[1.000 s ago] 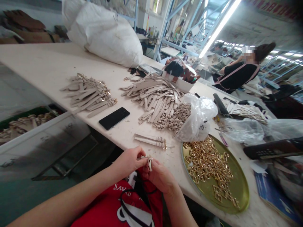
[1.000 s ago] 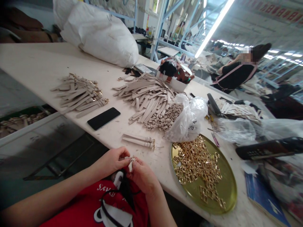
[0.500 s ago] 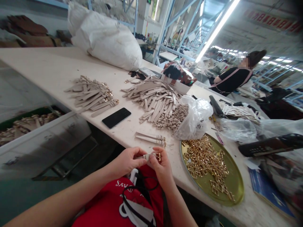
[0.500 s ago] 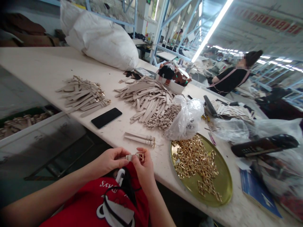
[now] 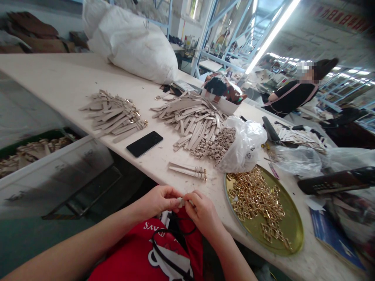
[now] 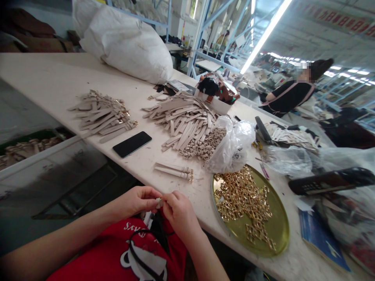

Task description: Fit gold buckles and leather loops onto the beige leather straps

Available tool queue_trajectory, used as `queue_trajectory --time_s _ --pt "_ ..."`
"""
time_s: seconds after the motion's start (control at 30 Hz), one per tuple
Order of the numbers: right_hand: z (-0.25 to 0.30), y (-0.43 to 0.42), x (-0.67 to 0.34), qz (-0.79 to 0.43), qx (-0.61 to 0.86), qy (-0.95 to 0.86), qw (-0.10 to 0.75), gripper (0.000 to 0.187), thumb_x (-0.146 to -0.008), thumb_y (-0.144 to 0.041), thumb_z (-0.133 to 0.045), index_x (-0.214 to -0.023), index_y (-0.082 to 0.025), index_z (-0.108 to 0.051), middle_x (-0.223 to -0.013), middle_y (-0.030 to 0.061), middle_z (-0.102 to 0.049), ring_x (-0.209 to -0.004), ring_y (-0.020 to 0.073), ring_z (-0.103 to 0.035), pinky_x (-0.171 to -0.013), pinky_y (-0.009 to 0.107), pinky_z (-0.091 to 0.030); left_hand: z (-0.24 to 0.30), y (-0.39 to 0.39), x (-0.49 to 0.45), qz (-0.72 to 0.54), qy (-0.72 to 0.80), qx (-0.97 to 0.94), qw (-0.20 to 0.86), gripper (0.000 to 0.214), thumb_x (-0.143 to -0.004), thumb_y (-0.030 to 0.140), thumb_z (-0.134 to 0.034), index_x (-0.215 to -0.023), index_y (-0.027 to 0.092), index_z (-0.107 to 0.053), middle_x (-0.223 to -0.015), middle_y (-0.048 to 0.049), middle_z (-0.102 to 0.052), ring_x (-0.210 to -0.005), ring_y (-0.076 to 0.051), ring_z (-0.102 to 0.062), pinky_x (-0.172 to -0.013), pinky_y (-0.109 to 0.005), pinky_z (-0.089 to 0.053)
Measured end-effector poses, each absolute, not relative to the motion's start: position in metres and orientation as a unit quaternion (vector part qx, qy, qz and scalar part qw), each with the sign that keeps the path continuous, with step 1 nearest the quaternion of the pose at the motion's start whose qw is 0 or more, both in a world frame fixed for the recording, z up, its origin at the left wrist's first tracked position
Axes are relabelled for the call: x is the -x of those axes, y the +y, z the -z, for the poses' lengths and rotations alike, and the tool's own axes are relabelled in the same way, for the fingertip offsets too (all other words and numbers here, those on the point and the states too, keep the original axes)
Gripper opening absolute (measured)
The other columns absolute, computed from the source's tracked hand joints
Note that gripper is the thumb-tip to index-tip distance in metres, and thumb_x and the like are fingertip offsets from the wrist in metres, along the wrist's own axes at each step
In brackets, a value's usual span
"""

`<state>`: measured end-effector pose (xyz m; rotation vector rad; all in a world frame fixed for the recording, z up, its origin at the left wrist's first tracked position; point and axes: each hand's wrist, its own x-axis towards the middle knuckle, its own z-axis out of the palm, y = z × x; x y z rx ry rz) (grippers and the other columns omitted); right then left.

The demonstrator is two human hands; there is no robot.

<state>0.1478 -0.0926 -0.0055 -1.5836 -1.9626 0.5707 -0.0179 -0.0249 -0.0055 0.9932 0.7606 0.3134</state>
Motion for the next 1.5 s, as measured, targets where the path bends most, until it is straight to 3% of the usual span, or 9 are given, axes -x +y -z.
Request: queue_trajectory --time_s 0.17,0.33,0.4,0.6,0.77,0.93,1.1,1.3,1.5 --pt "0.008 -0.092 -0.151 -0.207 0.589 -0.750 0.218 0.014 -0.083 -0.017 -0.045 -0.083 -0.020 -0.058 -0.074 0.0022 -0.054 -0.068 0.0144 -0.050 -0.061 0.024 -0.036 0.015 -0.026 0.014 -0.147 0.348 -0.502 0.778 0.036 -0.063 0.039 -0.068 -0.085 0.010 -0.064 -0.073 -0.0034 -0.065 -0.066 -0.013 -0.056 -0.064 -0.023 -0.044" --pt "0.025 -0.090 -0.155 -0.363 0.621 -0.632 0.288 0.006 -0.080 -0.022 -0.049 -0.082 -0.020 -0.054 -0.065 -0.0034 -0.055 -0.059 0.0112 -0.050 -0.054 0.021 -0.037 0.011 -0.029 0.012 -0.127 0.359 -0.614 0.691 0.028 -0.073 0.029 -0.056 -0.093 0.012 -0.064 -0.071 -0.0014 -0.065 -0.068 -0.014 -0.057 -0.064 -0.022 -0.043" --pt "0.029 -0.090 -0.156 -0.399 0.641 -0.593 0.280 0.008 -0.079 -0.023 -0.050 -0.084 -0.020 -0.054 -0.062 -0.0049 -0.054 -0.055 0.0108 -0.048 -0.050 0.020 -0.036 0.008 -0.031 0.012 -0.113 0.360 -0.667 0.642 0.027 -0.075 0.025 -0.051 -0.095 0.014 -0.064 -0.076 -0.0014 -0.066 -0.070 -0.015 -0.058 -0.066 -0.022 -0.043" --pt "0.022 -0.091 -0.152 -0.331 0.673 -0.634 0.189 0.009 -0.077 -0.019 -0.051 -0.082 -0.019 -0.059 -0.074 0.0018 -0.062 -0.069 0.0152 -0.053 -0.061 0.024 -0.035 0.009 -0.041 0.011 -0.095 0.380 -0.763 0.514 0.033 -0.080 0.025 -0.044 -0.110 0.022 -0.058 -0.106 -0.0039 -0.064 -0.095 -0.019 -0.057 -0.085 -0.025 -0.039" --pt "0.031 -0.095 -0.152 -0.400 0.654 -0.589 0.254 0.007 -0.076 -0.023 -0.051 -0.078 -0.018 -0.057 -0.061 -0.0041 -0.054 -0.056 0.0106 -0.047 -0.052 0.020 -0.033 0.011 -0.037 0.014 -0.112 0.381 -0.707 0.585 0.036 -0.076 0.033 -0.050 -0.108 0.016 -0.056 -0.102 -0.0058 -0.065 -0.091 -0.019 -0.059 -0.078 -0.024 -0.043" --pt "0.029 -0.101 -0.147 -0.395 0.657 -0.579 0.279 0.007 -0.076 -0.022 -0.049 -0.075 -0.018 -0.055 -0.058 -0.0049 -0.051 -0.053 0.0100 -0.045 -0.050 0.020 -0.032 0.007 -0.032 0.018 -0.022 0.392 -0.698 0.599 0.029 -0.074 0.037 -0.049 -0.082 0.012 -0.062 -0.071 -0.0044 -0.066 -0.063 -0.017 -0.059 -0.054 -0.022 -0.041" --pt "0.021 -0.103 -0.142 -0.263 0.679 -0.643 0.237 0.009 -0.080 -0.021 -0.047 -0.082 -0.018 -0.056 -0.075 0.0024 -0.060 -0.069 0.0155 -0.053 -0.062 0.025 -0.036 0.004 -0.033 0.015 -0.056 0.399 -0.730 0.552 0.024 -0.074 0.031 -0.045 -0.077 0.014 -0.062 -0.066 -0.0022 -0.064 -0.060 -0.015 -0.058 -0.054 -0.021 -0.040" --pt "0.028 -0.102 -0.138 -0.299 0.674 -0.617 0.277 0.010 -0.083 -0.024 -0.045 -0.080 -0.019 -0.053 -0.068 -0.0006 -0.059 -0.062 0.0140 -0.054 -0.057 0.023 -0.038 0.005 -0.025 0.022 -0.038 0.380 -0.721 0.578 0.026 -0.073 0.037 -0.051 -0.079 0.015 -0.062 -0.070 -0.0017 -0.065 -0.060 -0.014 -0.056 -0.051 -0.019 -0.037" --pt "0.029 -0.099 -0.141 -0.276 0.650 -0.653 0.274 0.017 -0.087 -0.026 -0.039 -0.087 -0.019 -0.054 -0.080 0.0038 -0.063 -0.073 0.0169 -0.058 -0.065 0.027 -0.041 0.007 -0.018 0.014 -0.049 0.399 -0.671 0.623 0.026 -0.068 0.039 -0.057 -0.074 0.014 -0.060 -0.065 -0.0008 -0.064 -0.059 -0.014 -0.056 -0.053 -0.020 -0.039"
